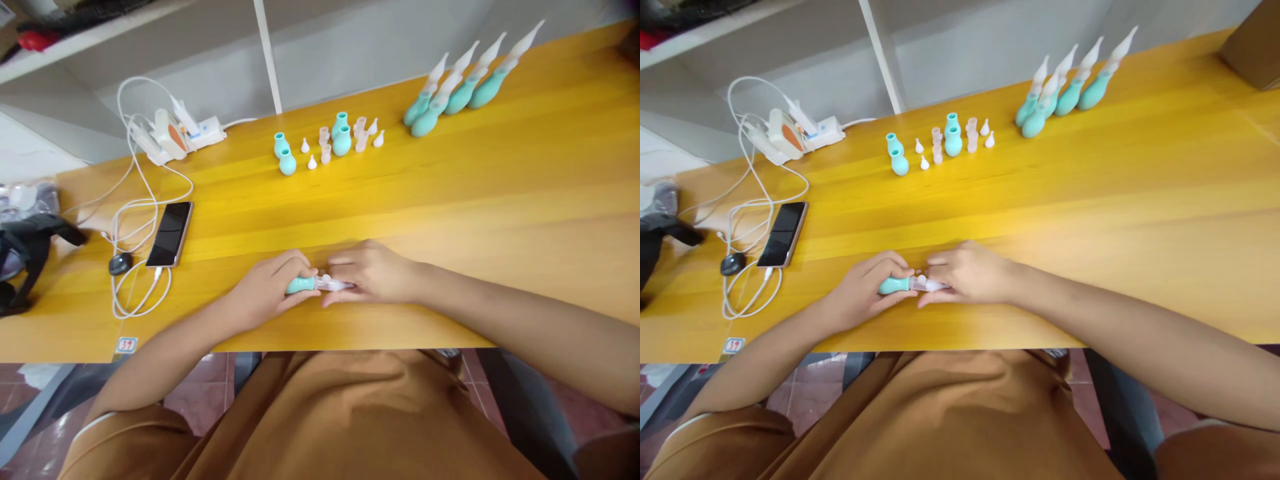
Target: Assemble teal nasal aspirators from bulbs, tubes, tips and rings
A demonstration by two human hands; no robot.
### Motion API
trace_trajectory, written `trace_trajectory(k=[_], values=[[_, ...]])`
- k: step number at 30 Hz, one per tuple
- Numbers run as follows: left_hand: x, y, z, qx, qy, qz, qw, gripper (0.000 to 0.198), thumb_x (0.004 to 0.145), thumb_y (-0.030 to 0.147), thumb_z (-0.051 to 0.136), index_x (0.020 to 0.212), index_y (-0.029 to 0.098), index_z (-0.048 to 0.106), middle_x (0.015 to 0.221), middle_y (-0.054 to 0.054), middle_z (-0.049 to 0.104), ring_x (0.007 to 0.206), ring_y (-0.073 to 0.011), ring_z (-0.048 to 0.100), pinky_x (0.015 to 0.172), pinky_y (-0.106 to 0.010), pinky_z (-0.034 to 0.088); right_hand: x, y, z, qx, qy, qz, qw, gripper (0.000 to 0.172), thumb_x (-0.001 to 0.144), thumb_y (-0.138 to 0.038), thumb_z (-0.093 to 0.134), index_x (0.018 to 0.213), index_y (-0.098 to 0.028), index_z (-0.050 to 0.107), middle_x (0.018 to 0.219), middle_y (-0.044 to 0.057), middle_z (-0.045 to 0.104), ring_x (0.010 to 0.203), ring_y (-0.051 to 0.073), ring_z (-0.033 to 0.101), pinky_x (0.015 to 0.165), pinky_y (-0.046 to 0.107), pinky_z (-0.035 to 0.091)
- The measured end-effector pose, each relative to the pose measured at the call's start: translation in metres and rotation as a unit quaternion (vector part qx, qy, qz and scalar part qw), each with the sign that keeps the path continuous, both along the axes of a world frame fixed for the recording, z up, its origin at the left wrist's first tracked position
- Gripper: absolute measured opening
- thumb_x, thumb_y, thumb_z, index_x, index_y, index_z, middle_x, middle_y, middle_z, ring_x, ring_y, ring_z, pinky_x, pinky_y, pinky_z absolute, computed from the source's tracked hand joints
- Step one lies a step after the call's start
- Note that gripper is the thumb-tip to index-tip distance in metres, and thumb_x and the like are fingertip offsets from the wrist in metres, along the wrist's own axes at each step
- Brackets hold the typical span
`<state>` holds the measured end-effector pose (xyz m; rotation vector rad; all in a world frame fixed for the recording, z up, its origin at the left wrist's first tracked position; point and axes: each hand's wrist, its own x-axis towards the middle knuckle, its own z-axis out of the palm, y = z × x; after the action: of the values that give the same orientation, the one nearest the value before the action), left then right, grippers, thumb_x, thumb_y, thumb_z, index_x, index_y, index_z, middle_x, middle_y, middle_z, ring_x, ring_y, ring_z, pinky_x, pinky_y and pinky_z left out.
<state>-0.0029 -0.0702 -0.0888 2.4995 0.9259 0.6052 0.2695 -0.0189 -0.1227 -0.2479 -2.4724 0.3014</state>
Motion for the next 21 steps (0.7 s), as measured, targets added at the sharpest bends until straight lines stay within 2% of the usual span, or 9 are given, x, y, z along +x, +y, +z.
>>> trace_trajectory(k=[8, 15, 18, 21], values=[[0.0, 0.0, 0.001, 0.001, 0.006, -0.008, 1.0, 0.024, 0.112, 0.045, 0.066, 0.116, 0.022, 0.061, 0.113, -0.007, 0.075, 0.097, -0.0205, 0.076, 0.082, -0.032, 0.059, 0.001, -0.001, -0.001, 0.002, -0.015, -0.001, 1.0, 0.052, 0.113, -0.059, 0.062, 0.085, -0.016, 0.069, 0.075, 0.001, 0.061, 0.063, 0.011, 0.047, 0.062, 0.029, 0.025], [0.003, -0.002, 0.002, 0.032, 0.006, -0.033, 0.999, 0.018, 0.114, 0.038, 0.065, 0.115, 0.02, 0.064, 0.109, -0.007, 0.076, 0.095, -0.0192, 0.076, 0.083, -0.031, 0.06, -0.003, -0.001, 0.002, -0.004, -0.007, 0.018, 1.0, 0.053, 0.115, -0.058, 0.058, 0.085, -0.016, 0.068, 0.077, 0.003, 0.064, 0.065, 0.012, 0.051, 0.062, 0.028, 0.027], [0.003, -0.001, 0.002, 0.038, -0.048, -0.004, 0.998, 0.02, 0.11, 0.039, 0.073, 0.117, 0.022, 0.066, 0.108, -0.006, 0.077, 0.095, -0.0186, 0.077, 0.082, -0.03, 0.061, -0.003, -0.003, 0.01, -0.074, 0.017, 0.009, 0.997, 0.053, 0.111, -0.06, 0.066, 0.081, -0.017, 0.063, 0.073, 0.0, 0.058, 0.062, 0.011, 0.045, 0.061, 0.027, 0.027], [0.003, -0.003, 0.004, 0.099, -0.107, 0.031, 0.989, 0.028, 0.105, 0.041, 0.079, 0.125, 0.025, 0.068, 0.109, -0.006, 0.079, 0.098, -0.0193, 0.078, 0.084, -0.032, 0.062, -0.003, -0.007, 0.019, -0.178, 0.065, 0.006, 0.982, 0.056, 0.112, -0.059, 0.065, 0.076, -0.017, 0.055, 0.071, -0.002, 0.05, 0.061, 0.009, 0.041, 0.06, 0.026, 0.027]])
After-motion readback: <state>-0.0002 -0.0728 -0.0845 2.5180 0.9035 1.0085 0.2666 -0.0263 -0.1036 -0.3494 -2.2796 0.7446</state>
